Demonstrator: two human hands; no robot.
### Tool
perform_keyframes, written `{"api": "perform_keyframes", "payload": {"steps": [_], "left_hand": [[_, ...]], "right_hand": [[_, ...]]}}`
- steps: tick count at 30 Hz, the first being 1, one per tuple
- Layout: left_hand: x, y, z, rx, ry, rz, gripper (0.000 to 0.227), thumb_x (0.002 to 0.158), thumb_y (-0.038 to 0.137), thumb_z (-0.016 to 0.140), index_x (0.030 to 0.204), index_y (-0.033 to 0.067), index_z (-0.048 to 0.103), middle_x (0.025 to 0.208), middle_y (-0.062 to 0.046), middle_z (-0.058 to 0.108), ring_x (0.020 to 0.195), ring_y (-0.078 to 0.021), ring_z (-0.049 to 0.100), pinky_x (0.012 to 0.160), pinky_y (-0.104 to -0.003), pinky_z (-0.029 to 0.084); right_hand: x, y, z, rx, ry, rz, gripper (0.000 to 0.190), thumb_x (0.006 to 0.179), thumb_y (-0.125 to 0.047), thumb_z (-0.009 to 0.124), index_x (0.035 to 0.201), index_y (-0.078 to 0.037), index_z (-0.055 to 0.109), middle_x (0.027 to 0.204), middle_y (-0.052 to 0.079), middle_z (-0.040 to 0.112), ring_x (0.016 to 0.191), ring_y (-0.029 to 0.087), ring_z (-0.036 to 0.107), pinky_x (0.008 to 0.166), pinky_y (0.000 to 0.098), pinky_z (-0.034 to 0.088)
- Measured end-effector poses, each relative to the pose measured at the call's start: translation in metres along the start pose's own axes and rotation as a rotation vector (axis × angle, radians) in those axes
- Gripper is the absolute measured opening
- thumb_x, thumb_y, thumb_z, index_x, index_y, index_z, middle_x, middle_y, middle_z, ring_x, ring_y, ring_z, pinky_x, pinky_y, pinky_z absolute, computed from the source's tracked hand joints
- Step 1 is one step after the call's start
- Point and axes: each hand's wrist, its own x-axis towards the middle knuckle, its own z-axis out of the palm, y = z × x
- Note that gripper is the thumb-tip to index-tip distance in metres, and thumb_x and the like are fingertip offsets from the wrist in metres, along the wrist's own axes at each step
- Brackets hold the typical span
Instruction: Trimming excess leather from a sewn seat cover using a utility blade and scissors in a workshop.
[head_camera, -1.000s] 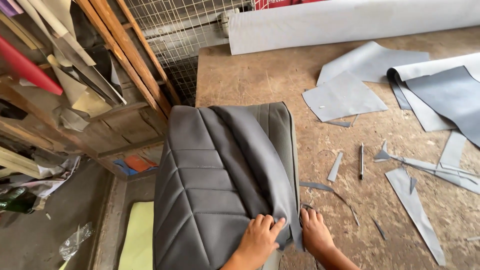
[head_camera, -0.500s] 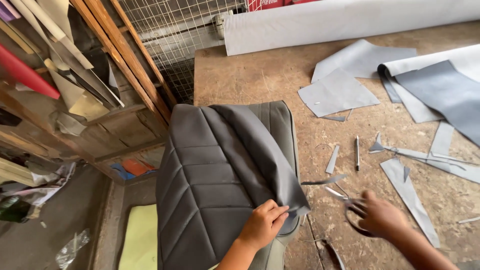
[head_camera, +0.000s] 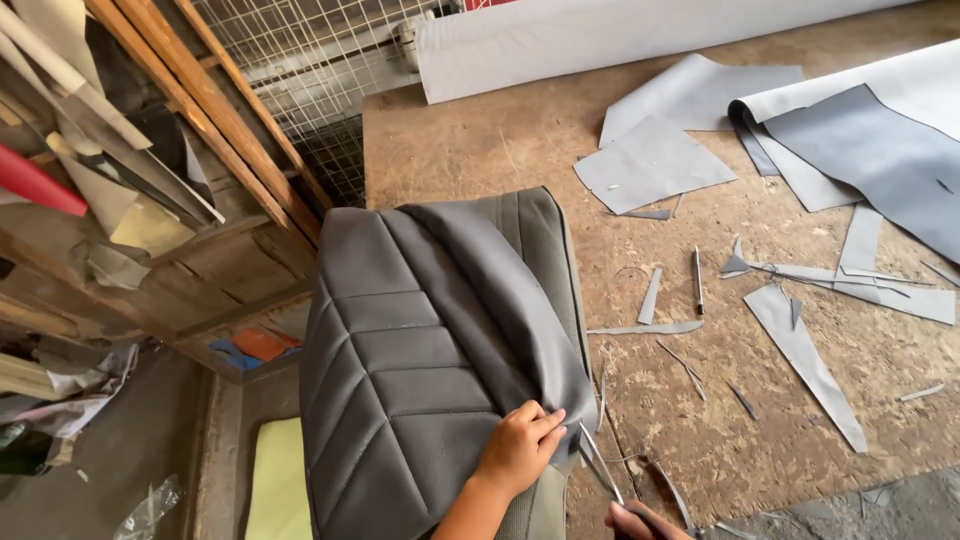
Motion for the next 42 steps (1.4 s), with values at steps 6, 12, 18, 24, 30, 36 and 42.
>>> {"api": "perform_keyframes", "payload": {"steps": [6, 12, 18, 24, 30, 36, 42], "left_hand": [[-0.003, 0.008, -0.008, 0.032, -0.023, 0.014, 0.026, 0.094, 0.019, 0.074, 0.118, 0.0093, 0.077, 0.083, -0.007, 0.057, 0.07, -0.028, 0.063, 0.063, -0.043, 0.054], [-0.005, 0.012, -0.012, 0.043, -0.056, 0.002, 0.026, 0.095, 0.019, 0.073, 0.119, 0.0082, 0.076, 0.086, -0.009, 0.058, 0.074, -0.0297, 0.064, 0.064, -0.045, 0.054], [-0.006, 0.015, -0.014, 0.02, -0.075, -0.027, 0.027, 0.095, 0.015, 0.074, 0.12, 0.0081, 0.076, 0.089, -0.007, 0.062, 0.075, -0.0283, 0.066, 0.07, -0.041, 0.057], [-0.009, 0.026, -0.022, -0.007, -0.048, -0.002, 0.027, 0.094, 0.012, 0.076, 0.12, 0.0097, 0.076, 0.091, -0.008, 0.063, 0.076, -0.0298, 0.067, 0.07, -0.042, 0.055], [-0.004, 0.044, -0.039, -0.059, -0.116, -0.058, 0.023, 0.1, 0.016, 0.07, 0.121, 0.0086, 0.076, 0.089, -0.007, 0.06, 0.075, -0.028, 0.065, 0.071, -0.04, 0.053], [-0.004, 0.055, -0.046, -0.018, -0.115, -0.041, 0.023, 0.099, 0.014, 0.073, 0.121, 0.0083, 0.075, 0.089, -0.011, 0.06, 0.074, -0.0312, 0.064, 0.072, -0.044, 0.053], [-0.02, 0.055, -0.034, 0.009, -0.13, -0.038, 0.025, 0.099, 0.019, 0.073, 0.124, 0.0139, 0.076, 0.092, -0.006, 0.057, 0.074, -0.0272, 0.064, 0.069, -0.041, 0.054]], "right_hand": [[0.019, -0.027, 0.009, -0.326, -0.579, -0.146, 0.023, 0.105, -0.017, 0.053, 0.117, 0.002, 0.06, 0.075, 0.021, 0.057, 0.061, 0.025, 0.057, 0.061, 0.0316, 0.047], [-0.021, -0.071, 0.046, -0.302, -0.347, -0.028, 0.039, 0.105, -0.03, 0.056, 0.094, 0.006, 0.067, 0.061, 0.022, 0.055, 0.054, 0.029, 0.057, 0.054, 0.0343, 0.04], [0.006, -0.064, 0.036, -0.445, -0.312, -0.119, 0.039, 0.098, -0.034, 0.064, 0.087, 0.002, 0.076, 0.059, 0.018, 0.062, 0.051, 0.026, 0.06, 0.053, 0.0329, 0.041], [0.01, -0.087, 0.053, -0.089, -0.41, 0.048, 0.029, 0.103, -0.028, 0.065, 0.09, -0.003, 0.059, 0.057, 0.006, 0.034, 0.045, 0.015, 0.035, 0.044, 0.0292, 0.022], [0.027, -0.083, 0.055, 0.037, -0.457, 0.084, 0.03, 0.101, -0.02, 0.065, 0.086, -0.012, 0.041, 0.056, 0.005, 0.031, 0.042, 0.017, 0.031, 0.041, 0.0324, 0.017], [0.053, -0.098, 0.051, -0.196, -0.45, -0.018, 0.036, 0.102, -0.027, 0.066, 0.08, -0.007, 0.046, 0.052, 0.012, 0.04, 0.039, 0.022, 0.039, 0.038, 0.0347, 0.023], [0.029, -0.109, 0.017, -0.185, -0.739, -0.115, 0.083, 0.084, -0.016, 0.067, 0.162, -0.02, 0.038, 0.156, 0.002, 0.056, 0.132, 0.021, 0.062, 0.104, 0.0287, 0.039]]}}
